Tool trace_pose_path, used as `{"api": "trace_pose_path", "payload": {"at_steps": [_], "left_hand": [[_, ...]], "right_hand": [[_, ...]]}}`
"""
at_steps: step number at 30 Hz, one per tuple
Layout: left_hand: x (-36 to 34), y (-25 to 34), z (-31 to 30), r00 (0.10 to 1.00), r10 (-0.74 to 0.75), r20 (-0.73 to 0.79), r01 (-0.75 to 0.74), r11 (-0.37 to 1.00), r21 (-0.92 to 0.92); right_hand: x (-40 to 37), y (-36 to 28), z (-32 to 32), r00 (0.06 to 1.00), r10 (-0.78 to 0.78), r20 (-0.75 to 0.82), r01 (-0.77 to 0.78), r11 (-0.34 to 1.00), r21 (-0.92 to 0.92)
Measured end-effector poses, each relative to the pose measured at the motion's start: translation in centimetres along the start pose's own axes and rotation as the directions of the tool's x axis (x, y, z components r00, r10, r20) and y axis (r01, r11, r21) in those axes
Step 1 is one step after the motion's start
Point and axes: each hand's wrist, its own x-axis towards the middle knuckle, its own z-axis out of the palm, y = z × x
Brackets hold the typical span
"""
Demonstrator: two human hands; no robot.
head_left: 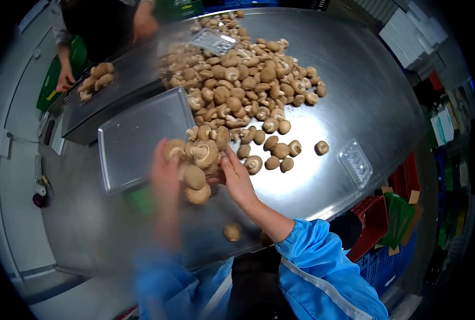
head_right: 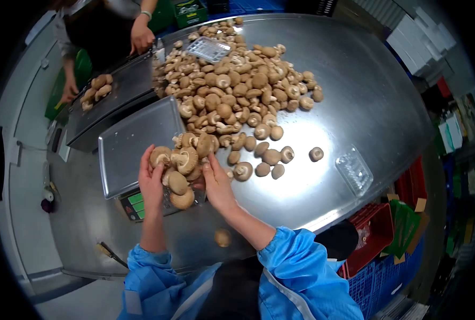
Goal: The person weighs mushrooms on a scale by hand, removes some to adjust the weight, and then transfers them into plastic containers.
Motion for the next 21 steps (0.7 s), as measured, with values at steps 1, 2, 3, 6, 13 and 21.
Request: {"api": "trace_pose_path", "payload": {"at_steps": [1,2,3,6,13,21], "left_hand": [[1.0,0.5,-1.1,1.000,-0.005,0.006,0.005,1.000,-0.010],[2.1,1.1,-2.2,1.000,-0.009,0.014,0.009,1.000,-0.020],[3.2,1.5,-3.2,0.999,-0.013,0.038,0.015,0.999,-0.038],[7.2,0.8,-6.6,0.991,-0.030,0.133,0.030,1.000,-0.001],[11.9,-0.2,-9.3,0.966,-0.070,0.250,0.068,0.998,0.016],[8.4,1.1,-10.5,0.988,0.149,-0.047,-0.127,0.939,0.319]], "right_hand": [[0.7,0.0,0.4,0.997,0.042,0.069,-0.034,0.994,-0.108],[1.2,0.0,1.3,0.993,0.075,0.091,-0.062,0.988,-0.142],[1.7,0.0,2.3,0.988,0.107,0.111,-0.087,0.981,-0.176],[3.6,0.9,4.2,0.960,0.193,0.201,-0.154,0.969,-0.192],[5.3,2.1,6.6,0.902,0.321,0.289,-0.295,0.946,-0.131],[3.6,2.6,4.5,0.916,0.269,0.299,-0.214,0.955,-0.204]]}}
